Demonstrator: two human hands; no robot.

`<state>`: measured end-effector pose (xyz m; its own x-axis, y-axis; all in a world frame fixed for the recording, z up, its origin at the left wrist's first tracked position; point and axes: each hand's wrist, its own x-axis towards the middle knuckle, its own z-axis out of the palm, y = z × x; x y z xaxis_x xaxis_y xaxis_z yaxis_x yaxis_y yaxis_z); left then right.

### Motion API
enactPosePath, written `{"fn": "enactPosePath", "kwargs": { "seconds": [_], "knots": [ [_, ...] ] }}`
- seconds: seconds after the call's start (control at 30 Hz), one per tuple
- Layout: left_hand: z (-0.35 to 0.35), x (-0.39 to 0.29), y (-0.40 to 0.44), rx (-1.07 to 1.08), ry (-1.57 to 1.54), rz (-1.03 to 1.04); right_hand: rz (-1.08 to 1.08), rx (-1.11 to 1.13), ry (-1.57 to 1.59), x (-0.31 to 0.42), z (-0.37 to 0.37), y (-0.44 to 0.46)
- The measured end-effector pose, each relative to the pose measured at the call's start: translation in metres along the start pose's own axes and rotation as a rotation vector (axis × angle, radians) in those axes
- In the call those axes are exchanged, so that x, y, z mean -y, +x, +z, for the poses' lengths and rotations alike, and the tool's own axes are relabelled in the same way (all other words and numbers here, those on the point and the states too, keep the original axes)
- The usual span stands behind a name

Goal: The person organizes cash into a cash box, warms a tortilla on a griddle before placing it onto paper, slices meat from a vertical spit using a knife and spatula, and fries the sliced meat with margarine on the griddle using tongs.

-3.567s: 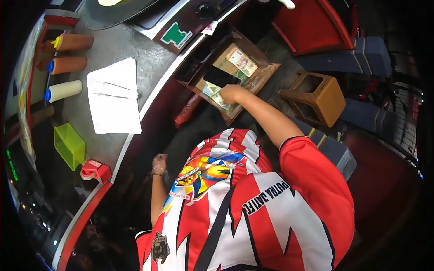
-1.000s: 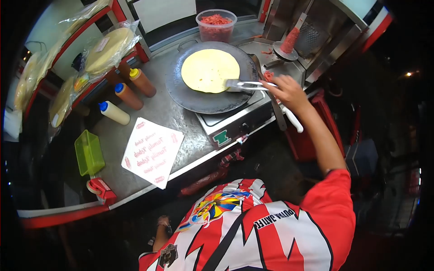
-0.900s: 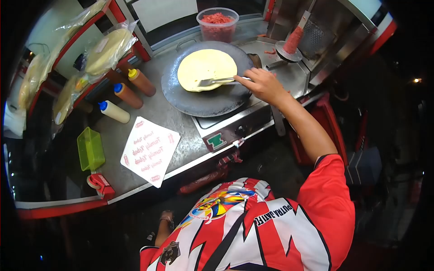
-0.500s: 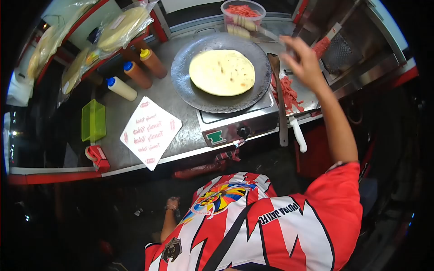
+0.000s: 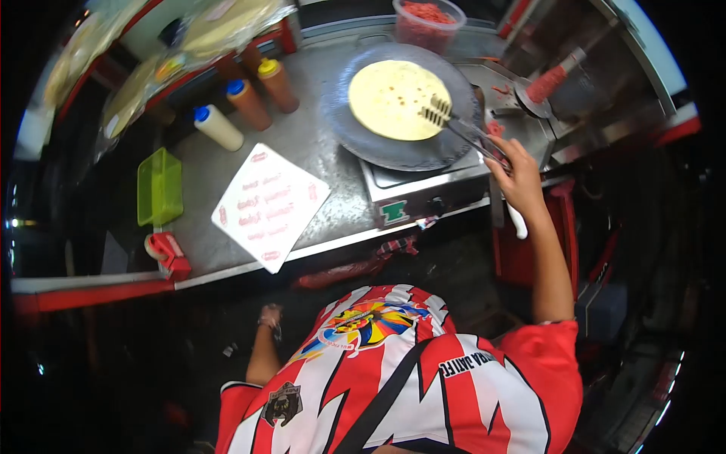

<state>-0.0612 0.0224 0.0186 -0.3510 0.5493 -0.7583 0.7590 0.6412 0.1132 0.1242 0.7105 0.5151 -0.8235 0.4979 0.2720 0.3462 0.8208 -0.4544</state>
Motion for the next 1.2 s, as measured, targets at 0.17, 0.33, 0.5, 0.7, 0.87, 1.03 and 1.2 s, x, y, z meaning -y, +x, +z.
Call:
{"fn": "enactPosePath", "kwargs": {
  "seconds": [0.17, 0.33, 0.5, 0.7, 0.87, 1.03, 1.2],
  "knots": [
    [-0.085, 0.013, -0.02, -0.167, -0.485, -0.113, 0.001, 0.093, 0.329, 0.119, 0.11, -0.036],
    [-0.155, -0.01, -0.053, -0.03, -0.547, -0.118, -0.24, 0.282, 0.227, 0.203, 0.313, -0.057],
    [-0.137, 0.014, -0.056, -0.065, -0.289, 0.221, -0.338, 0.057, 0.031, 0.194, 0.331, -0.061],
    [-0.17, -0.025, -0.089, 0.151, -0.571, 0.163, -0.057, -0.199, -0.241, 0.125, 0.13, -0.078],
    [-0.259, -0.103, -0.095, 0.371, -0.686, 0.144, 0.465, -0.008, -0.671, 0.01, 0.055, -0.101],
    [-0.299, -0.196, -0.059, 0.439, -0.523, 0.21, 0.479, 0.171, -0.362, -0.073, 0.067, -0.096],
    [-0.321, -0.298, -0.055, 0.42, -0.707, 0.244, 0.388, 0.059, -0.162, -0.108, -0.022, -0.103]
  ]
}}
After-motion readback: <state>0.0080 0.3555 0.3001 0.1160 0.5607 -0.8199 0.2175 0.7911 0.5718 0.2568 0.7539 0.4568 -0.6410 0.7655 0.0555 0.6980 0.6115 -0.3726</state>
